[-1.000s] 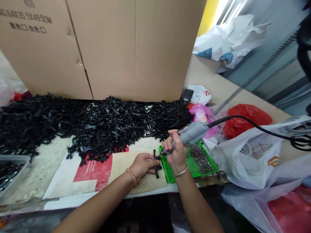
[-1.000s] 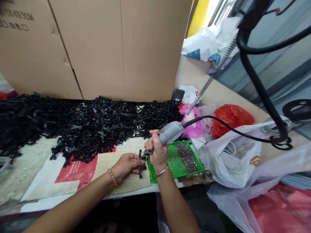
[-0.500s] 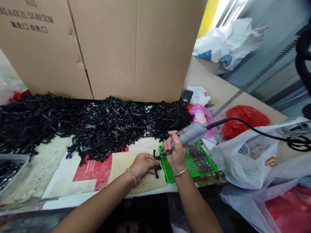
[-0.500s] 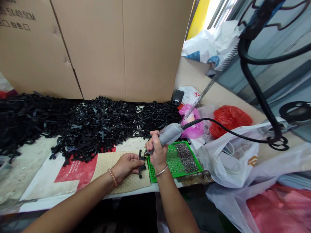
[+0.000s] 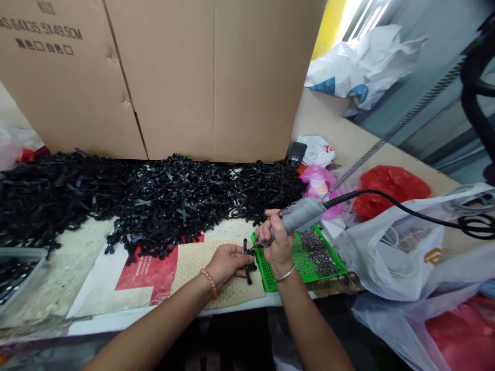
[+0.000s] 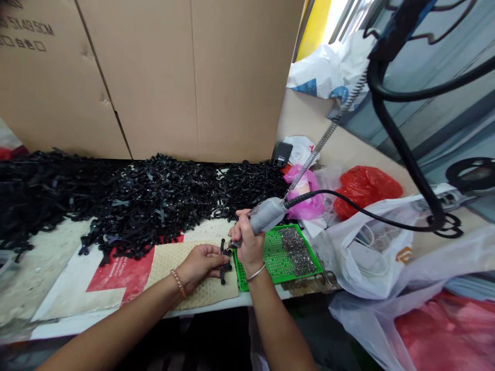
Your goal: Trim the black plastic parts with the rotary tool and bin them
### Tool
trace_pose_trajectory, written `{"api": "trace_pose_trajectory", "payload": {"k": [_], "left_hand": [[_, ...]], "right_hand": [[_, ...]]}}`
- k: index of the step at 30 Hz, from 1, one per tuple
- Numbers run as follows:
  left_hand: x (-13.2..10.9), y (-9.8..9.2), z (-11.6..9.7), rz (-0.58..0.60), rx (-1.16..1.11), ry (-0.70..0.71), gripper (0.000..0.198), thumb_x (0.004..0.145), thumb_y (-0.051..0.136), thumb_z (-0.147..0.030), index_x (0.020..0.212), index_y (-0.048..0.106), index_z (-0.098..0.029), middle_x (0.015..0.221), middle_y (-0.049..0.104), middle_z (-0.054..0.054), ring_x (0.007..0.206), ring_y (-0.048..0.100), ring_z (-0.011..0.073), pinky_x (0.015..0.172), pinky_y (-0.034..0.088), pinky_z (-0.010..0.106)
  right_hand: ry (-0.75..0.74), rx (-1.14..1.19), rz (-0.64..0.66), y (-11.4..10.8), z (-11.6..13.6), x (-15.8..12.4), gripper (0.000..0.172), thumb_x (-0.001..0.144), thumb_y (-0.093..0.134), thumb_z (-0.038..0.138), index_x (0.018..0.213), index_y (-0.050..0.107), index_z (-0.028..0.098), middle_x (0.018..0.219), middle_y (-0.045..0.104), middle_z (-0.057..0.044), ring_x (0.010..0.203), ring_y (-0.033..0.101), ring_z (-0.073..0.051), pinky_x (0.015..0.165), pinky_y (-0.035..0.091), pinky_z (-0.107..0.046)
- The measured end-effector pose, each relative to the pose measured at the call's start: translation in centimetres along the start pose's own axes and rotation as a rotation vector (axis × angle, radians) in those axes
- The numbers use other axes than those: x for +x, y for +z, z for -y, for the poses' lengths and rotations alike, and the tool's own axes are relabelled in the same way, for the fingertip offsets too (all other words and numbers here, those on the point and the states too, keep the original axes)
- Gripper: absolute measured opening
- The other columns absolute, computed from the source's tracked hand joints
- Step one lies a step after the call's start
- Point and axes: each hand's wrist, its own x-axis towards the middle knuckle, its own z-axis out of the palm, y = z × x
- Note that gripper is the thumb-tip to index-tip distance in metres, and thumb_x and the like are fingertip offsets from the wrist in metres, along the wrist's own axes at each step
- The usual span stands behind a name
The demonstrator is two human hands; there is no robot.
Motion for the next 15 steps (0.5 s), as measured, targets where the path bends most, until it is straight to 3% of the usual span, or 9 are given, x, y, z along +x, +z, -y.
{"api": "trace_pose_trajectory", "payload": {"k": [15], "left_hand": [[0.35,-0.22,0.38,-0.012,0.012,0.015,0.022,0.06,0.08,-0.011,0.068,0.059,-0.009,0.061,0.066,0.004,0.051,0.06,0.0105,0.048,0.053,0.021]], "right_hand": [[-0.015,-0.05,0.08,0.05,-0.33,-0.4,0.026,0.082,0.066,0.044,0.087,0.056,0.02,0.046,0.039,0.009,0.039,0.035,-0.009,0.043,0.039,-0.021]]}}
